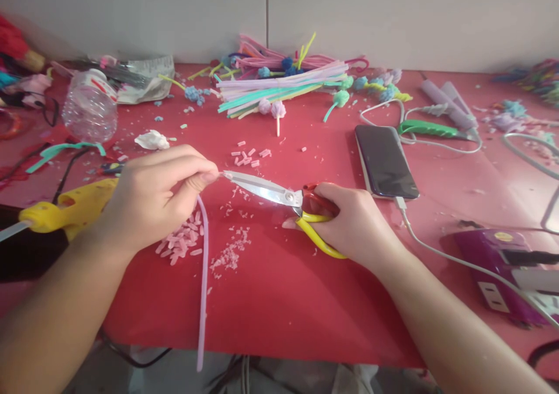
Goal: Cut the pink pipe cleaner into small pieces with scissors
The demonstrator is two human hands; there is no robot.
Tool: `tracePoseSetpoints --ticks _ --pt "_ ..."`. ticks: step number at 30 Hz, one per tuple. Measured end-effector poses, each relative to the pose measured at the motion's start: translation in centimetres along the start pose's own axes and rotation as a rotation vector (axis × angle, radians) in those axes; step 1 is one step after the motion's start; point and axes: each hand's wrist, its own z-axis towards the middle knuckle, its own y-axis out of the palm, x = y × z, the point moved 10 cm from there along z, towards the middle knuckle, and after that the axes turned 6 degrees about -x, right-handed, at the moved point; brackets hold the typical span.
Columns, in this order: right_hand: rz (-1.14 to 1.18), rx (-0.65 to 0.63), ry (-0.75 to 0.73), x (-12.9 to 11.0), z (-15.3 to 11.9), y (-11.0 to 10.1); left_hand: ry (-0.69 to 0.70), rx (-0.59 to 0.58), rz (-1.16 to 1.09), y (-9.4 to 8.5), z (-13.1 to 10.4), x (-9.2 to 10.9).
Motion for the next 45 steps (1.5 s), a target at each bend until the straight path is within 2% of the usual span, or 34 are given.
tracePoseSetpoints --ticks 12,19,34,45 --pt "-0.03 0.0 0.015 -0.8 0.2 -0.3 -0.018 -0.019 -0.044 0.2 0.2 0.0" --pt "-0.015 0.0 0.022 0.1 0.0 -0.2 -0.096 -0.037 -0.073 0.3 0.2 -0.5" --pt "-0.005 -0.037 0.052 -0.2 0.2 0.0 -0.114 -0.051 -0.118 0.7 0.2 -0.5" --pt "-0.005 0.018 0.023 -0.1 0.1 -0.3 -0.162 -0.061 -0.13 0.8 0.3 -0.8"
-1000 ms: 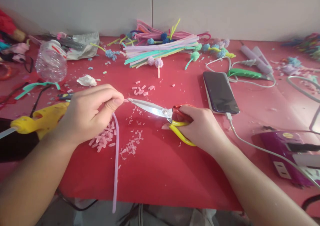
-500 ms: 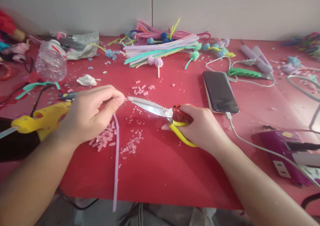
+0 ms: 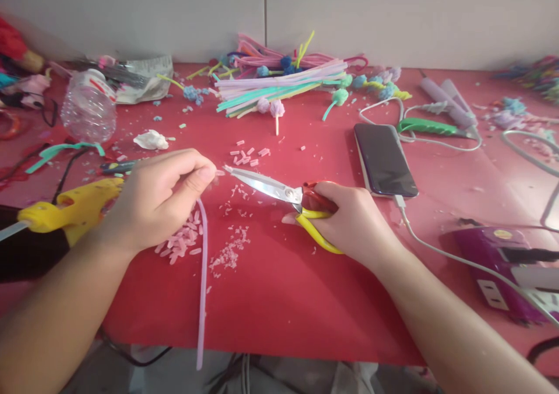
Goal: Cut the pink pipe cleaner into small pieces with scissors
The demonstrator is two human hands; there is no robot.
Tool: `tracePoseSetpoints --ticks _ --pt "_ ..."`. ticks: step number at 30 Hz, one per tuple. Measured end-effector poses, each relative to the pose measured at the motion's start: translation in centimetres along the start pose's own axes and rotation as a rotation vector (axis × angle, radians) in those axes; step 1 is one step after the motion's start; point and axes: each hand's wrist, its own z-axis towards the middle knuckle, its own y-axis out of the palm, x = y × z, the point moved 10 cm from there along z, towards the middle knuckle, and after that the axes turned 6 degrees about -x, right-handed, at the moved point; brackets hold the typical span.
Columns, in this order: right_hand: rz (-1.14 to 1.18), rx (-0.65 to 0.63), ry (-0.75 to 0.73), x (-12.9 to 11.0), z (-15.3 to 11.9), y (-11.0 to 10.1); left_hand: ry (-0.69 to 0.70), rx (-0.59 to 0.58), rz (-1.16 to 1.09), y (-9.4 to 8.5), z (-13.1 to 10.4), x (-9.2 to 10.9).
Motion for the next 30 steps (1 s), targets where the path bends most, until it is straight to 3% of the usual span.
tracePoseSetpoints --ticks 19,30 --pt "0.015 -0.055 0.019 -0.03 0.27 0.51 -0.005 -0.015 -0.008 0.18 0.05 0.17" --pt "0.051 -0.049 -0.013 -0.32 0.09 0.32 -0.074 -0.06 0.008 0.36 0.08 -0.19"
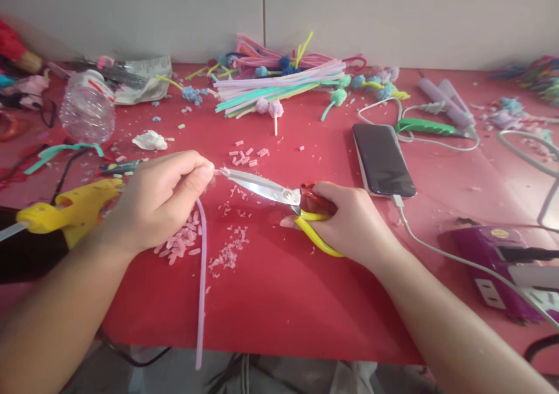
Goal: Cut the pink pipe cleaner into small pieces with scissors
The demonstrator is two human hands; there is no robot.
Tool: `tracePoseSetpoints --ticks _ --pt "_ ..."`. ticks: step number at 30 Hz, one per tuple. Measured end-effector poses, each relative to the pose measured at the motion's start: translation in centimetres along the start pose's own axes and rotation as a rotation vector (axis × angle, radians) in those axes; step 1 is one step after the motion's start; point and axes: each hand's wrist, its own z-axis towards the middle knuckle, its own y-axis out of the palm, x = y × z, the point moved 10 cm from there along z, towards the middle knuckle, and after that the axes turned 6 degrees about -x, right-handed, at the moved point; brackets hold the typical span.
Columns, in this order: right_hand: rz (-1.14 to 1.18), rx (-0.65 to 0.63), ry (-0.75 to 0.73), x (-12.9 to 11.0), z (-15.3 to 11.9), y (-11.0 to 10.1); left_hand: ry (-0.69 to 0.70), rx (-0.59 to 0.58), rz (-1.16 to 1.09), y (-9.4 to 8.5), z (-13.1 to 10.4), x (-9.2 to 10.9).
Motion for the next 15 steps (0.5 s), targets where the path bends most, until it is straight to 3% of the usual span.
tracePoseSetpoints --ticks 15 --pt "-0.035 -0.004 0.033 0.07 0.29 0.05 -0.008 0.0 0.026 0.12 -0.11 -0.2"
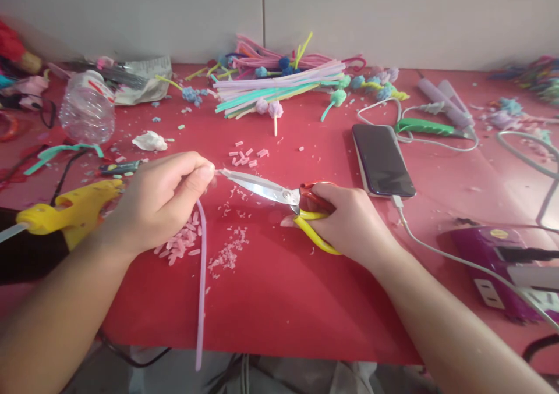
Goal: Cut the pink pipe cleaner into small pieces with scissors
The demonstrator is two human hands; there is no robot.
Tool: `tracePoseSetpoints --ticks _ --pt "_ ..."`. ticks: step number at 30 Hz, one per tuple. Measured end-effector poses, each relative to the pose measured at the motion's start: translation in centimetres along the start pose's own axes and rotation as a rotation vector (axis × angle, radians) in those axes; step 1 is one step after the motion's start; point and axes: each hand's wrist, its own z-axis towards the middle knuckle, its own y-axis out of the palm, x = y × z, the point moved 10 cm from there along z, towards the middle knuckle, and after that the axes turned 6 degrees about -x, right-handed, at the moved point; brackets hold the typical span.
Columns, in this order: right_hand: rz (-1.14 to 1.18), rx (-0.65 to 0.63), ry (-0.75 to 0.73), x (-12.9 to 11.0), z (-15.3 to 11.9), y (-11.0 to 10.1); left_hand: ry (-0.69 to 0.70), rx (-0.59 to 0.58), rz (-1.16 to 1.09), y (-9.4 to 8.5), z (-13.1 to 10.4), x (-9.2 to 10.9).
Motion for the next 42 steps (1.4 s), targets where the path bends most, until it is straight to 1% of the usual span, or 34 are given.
tracePoseSetpoints --ticks 7,14,25,33,37,42 --pt "0.0 0.034 -0.028 -0.25 -0.2 -0.34 -0.001 0.003 0.001 0.03 0.03 -0.13" --pt "-0.012 -0.007 -0.014 -0.13 -0.12 -0.07 0.006 0.009 0.008 -0.1 0.03 0.12" --pt "0.004 0.002 -0.008 0.24 -0.15 -0.03 -0.015 -0.01 0.023 0.04 -0.02 -0.1" --pt "-0.011 0.0 -0.024 -0.05 -0.25 -0.23 -0.035 -0.024 0.028 0.05 0.14 -0.11" --pt "-0.003 -0.028 -0.002 0.2 -0.26 0.03 -0.024 -0.021 0.012 0.04 0.14 0.03" --pt "-0.017 -0.011 0.008 0.11 -0.26 -0.07 0.003 -0.016 0.007 -0.02 0.09 0.3"
